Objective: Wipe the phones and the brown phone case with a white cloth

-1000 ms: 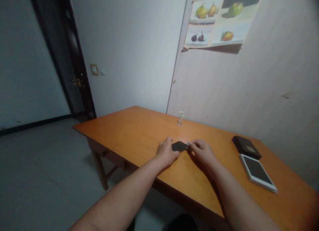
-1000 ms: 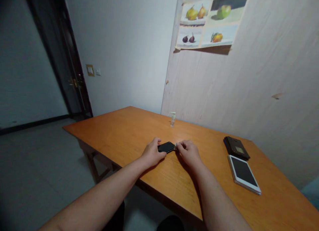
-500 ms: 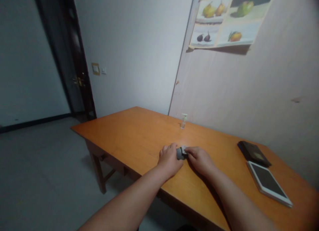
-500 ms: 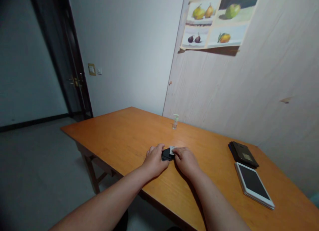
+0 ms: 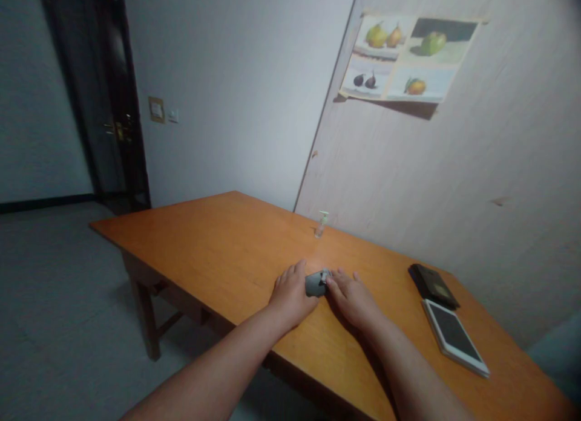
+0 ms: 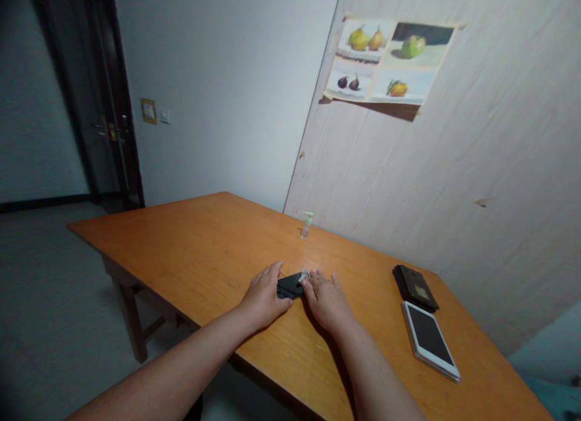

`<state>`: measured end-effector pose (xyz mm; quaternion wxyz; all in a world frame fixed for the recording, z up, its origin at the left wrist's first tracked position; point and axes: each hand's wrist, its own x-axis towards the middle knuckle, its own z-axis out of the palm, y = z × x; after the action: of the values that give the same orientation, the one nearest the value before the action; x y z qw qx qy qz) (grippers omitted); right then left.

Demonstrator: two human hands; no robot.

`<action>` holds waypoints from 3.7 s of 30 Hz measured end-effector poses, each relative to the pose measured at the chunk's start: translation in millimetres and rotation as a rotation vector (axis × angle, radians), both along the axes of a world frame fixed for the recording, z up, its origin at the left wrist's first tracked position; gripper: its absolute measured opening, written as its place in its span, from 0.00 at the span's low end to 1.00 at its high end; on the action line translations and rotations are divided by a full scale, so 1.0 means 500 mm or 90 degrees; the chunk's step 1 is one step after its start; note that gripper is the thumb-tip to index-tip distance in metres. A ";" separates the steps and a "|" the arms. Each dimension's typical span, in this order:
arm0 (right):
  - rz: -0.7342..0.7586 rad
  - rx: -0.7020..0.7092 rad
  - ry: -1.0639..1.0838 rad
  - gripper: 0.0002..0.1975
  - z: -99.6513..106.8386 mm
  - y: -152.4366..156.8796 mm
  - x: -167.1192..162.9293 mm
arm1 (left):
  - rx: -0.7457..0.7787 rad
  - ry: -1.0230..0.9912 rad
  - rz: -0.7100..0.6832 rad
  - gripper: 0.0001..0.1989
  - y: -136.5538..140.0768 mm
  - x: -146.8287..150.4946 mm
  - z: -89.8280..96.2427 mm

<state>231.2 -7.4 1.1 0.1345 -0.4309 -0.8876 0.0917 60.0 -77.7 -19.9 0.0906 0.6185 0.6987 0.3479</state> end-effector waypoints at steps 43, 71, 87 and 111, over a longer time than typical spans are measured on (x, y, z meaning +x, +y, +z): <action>0.030 -0.101 -0.086 0.29 0.025 -0.049 -0.005 | -0.032 0.037 -0.044 0.44 -0.043 -0.054 0.019; 0.021 -0.089 -0.109 0.27 0.056 -0.076 0.010 | 0.001 0.082 -0.068 0.32 -0.052 -0.058 0.031; 0.186 -0.077 -0.017 0.26 0.036 -0.081 -0.032 | -0.008 0.077 -0.066 0.29 -0.051 -0.058 0.033; 0.133 -0.067 -0.044 0.27 0.030 -0.064 -0.050 | -0.023 0.076 -0.061 0.32 -0.051 -0.058 0.031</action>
<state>206.3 -39.3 15.9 0.0709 -0.3457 -0.9256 0.1367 30.9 -103.1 -4.3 0.0763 0.6695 0.6785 0.2927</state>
